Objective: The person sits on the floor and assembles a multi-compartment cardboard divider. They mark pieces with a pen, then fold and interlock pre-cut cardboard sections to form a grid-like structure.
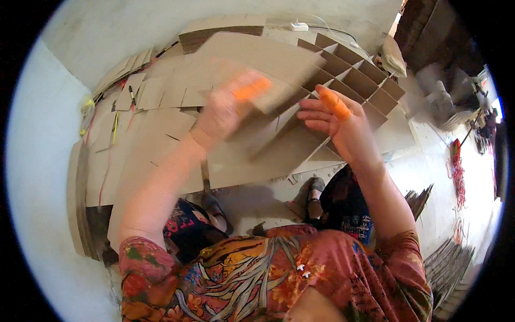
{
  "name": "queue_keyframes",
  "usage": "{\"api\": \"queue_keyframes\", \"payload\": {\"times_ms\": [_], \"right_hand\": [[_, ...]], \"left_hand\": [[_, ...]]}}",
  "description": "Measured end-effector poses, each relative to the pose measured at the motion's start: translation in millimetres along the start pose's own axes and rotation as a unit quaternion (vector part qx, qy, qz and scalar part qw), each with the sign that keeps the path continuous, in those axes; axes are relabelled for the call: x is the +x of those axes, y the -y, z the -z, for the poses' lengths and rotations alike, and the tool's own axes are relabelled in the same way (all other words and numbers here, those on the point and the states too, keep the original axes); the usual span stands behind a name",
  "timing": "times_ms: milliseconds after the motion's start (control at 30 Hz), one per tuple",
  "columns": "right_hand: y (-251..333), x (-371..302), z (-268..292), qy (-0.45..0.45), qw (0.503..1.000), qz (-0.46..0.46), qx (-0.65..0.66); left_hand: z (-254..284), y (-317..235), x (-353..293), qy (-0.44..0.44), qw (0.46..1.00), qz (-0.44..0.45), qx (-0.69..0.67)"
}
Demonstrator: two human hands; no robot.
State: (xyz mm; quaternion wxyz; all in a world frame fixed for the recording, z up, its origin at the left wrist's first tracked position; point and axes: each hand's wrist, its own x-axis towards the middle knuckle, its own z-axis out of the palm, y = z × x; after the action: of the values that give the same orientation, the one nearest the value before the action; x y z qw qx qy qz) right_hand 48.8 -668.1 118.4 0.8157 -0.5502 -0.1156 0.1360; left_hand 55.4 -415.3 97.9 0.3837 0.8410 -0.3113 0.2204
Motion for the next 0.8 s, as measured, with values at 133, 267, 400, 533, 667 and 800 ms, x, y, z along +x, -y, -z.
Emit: {"api": "queue_keyframes", "payload": {"times_ms": [133,267,400,533,667,800], "right_hand": [[3,-15,19,-0.100,0.943,0.159,-0.276],[28,-47,21,-0.162,0.946,0.161,-0.232],[16,-77,32,-0.134,0.886,0.186,-0.403],[-8,-82,31,-0.094,0.887,0.137,-0.432],[-68,-86,61,-0.094,0.921,0.115,-0.361],[-97,-83,86,-0.037,0.919,0.035,-0.391]], "left_hand": [[-26,-36,-3,0.047,0.983,-0.165,0.068],[11,17,10,-0.170,0.969,0.176,-0.029],[33,69,12,-0.175,0.927,0.277,-0.180],[17,105,-14,-0.116,0.920,0.320,-0.195],[-1,105,-27,-0.103,0.891,0.379,-0.229],[-5,120,-51,-0.059,0.885,0.414,-0.207]]}}
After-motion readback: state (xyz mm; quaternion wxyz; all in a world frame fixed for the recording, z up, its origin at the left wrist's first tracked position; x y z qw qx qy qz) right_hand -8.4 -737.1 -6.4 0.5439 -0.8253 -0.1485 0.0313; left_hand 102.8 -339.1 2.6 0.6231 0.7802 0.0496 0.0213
